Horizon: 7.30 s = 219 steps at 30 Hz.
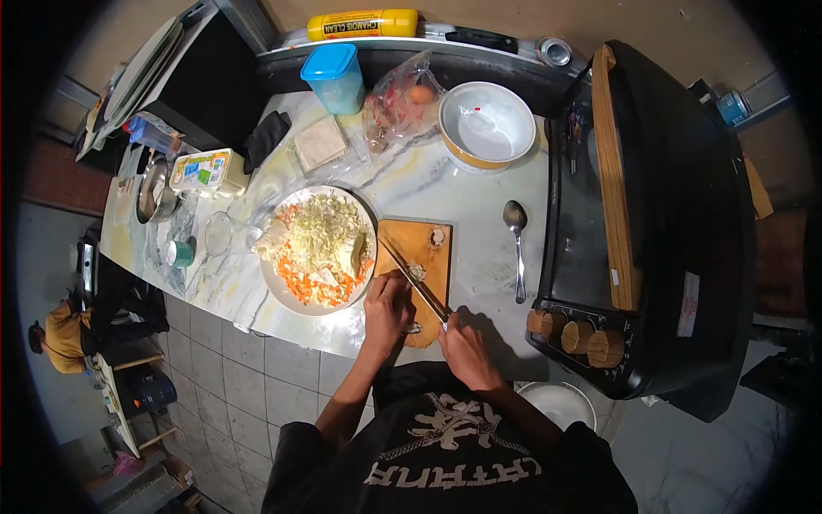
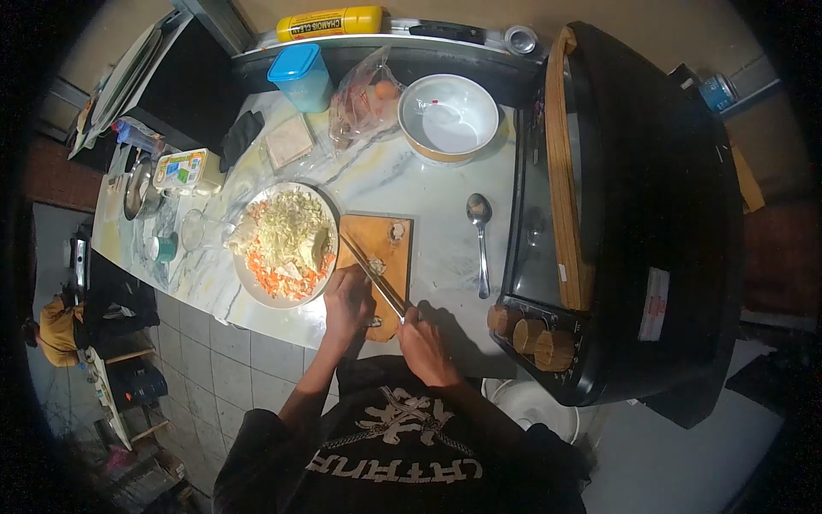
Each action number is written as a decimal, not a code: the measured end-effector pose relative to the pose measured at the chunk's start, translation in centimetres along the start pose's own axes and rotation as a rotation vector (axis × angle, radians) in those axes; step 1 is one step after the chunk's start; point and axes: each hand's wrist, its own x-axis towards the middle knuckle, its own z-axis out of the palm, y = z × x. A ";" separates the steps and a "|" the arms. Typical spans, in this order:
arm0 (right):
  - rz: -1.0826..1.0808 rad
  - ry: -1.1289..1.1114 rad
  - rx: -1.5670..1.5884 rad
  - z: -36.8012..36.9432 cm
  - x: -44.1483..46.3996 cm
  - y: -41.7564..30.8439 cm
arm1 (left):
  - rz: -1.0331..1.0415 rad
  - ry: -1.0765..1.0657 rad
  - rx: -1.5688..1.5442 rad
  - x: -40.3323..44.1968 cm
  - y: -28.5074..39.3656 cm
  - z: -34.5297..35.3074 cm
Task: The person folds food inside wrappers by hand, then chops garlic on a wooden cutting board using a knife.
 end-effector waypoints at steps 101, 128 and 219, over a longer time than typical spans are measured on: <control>-0.084 0.057 0.076 1.9 0.1 0.3 | 0.075 0.108 0.046 0.0 -0.6 0.3; 0.018 0.045 0.105 0.3 0.2 -0.4 | 0.056 0.006 -0.009 0.1 -0.4 -0.5; 0.050 -0.046 0.187 1.0 -0.1 0.0 | 0.040 0.004 -0.006 -0.3 -0.6 -0.5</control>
